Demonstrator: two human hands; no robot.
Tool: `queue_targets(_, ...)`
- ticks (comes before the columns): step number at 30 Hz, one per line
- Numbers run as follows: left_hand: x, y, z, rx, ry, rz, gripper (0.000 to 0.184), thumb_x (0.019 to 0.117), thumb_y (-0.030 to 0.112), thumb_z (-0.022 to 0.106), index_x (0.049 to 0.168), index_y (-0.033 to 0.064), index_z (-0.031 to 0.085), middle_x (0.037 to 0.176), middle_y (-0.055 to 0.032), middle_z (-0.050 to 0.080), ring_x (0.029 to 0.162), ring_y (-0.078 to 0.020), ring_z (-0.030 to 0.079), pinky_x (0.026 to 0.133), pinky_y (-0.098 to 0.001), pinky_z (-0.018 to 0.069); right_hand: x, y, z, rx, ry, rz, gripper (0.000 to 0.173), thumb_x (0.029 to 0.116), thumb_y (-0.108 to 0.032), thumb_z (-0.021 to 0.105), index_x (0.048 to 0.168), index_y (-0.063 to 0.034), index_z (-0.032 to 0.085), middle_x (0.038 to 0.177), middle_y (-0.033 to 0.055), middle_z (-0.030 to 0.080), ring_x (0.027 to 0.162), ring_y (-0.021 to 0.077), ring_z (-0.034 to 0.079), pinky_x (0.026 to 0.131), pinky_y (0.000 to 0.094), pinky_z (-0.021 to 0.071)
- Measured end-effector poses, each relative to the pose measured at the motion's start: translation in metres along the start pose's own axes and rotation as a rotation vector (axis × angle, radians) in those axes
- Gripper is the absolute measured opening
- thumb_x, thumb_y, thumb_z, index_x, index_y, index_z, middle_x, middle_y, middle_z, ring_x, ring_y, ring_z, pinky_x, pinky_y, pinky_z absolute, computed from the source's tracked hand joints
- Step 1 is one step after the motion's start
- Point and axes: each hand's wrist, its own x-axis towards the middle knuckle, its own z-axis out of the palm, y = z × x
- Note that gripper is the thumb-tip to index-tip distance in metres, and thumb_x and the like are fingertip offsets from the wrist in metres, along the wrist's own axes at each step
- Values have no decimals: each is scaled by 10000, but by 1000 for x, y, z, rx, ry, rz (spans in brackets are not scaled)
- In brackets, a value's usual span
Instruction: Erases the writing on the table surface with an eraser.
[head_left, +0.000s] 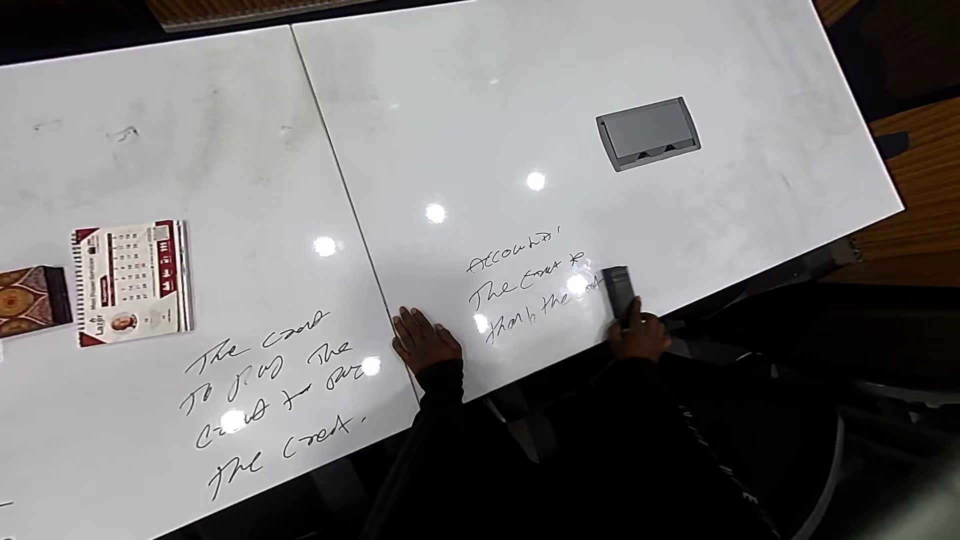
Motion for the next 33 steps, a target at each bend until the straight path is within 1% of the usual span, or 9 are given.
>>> queue_targets(7,1,2,-1,13,-15,-19,616,1064,321,311,1612,40,308,1715,-136,226,1593,-324,182,1255,-570,120,5,9,6,14,-3,112,756,941,-393,682,1605,-176,392,1368,299,567,1248,509,543,951,729,408)
queue_targets(15,0,5,-4,-49,75,0,602,1060,305,307,1567,-12,381,1668,-193,320,1567,-374,245,1248,-594,128,-101,-102,34,145,-65,-497,696,848,-348,711,1504,-178,558,1162,190,686,1029,405,661,806,627,506)
queue_targets(16,-1,17,-32,-107,36,-32,578,1046,260,354,1529,-47,429,1640,-224,361,1551,-391,278,1245,-583,137,-116,-113,35,157,-100,-555,676,861,-352,705,1501,-187,564,1155,172,688,1035,381,663,825,611,509)
queue_targets(17,9,38,-104,-46,-456,-106,591,1120,247,274,1627,-31,150,1731,-199,56,1609,-362,29,1264,-551,43,-129,-121,37,180,-117,-611,654,871,-347,705,1491,-180,578,1130,169,690,1024,375,665,821,605,506)
queue_targets(20,14,62,-161,-201,-538,-201,561,1107,135,375,1595,-87,212,1718,-228,106,1607,-374,44,1266,-531,26,-151,-133,42,163,-148,-683,615,897,-373,659,1490,-226,581,1085,129,692,1009,333,664,816,566,495)
queue_targets(23,8,38,-104,-51,-432,-106,596,1121,256,271,1625,-37,148,1732,-200,52,1610,-357,25,1264,-553,50,-148,-128,46,135,-100,-715,610,891,-368,641,1493,-297,574,1069,101,691,995,305,662,800,544,490)
queue_targets(24,-2,17,-33,-114,61,-28,592,1042,278,351,1525,-57,428,1641,-229,355,1552,-385,279,1239,-584,159,-143,-123,47,118,-83,-717,613,890,-356,627,1499,-334,561,1081,86,684,1007,289,655,806,534,488)
queue_targets(25,-2,4,-4,-68,141,11,625,1039,330,308,1542,-25,413,1655,-204,340,1557,-369,272,1234,-588,178,-136,-118,46,115,-62,-712,614,883,-336,630,1493,-349,566,1090,84,685,1013,290,655,804,538,488)
queue_targets(33,-1,0,-1,-9,76,18,634,1052,334,286,1584,-5,344,1685,-188,280,1573,-358,235,1237,-587,178,-34,-42,1,65,-35,-235,656,890,-270,695,1523,-197,538,1273,254,652,1103,493,625,831,718,442)
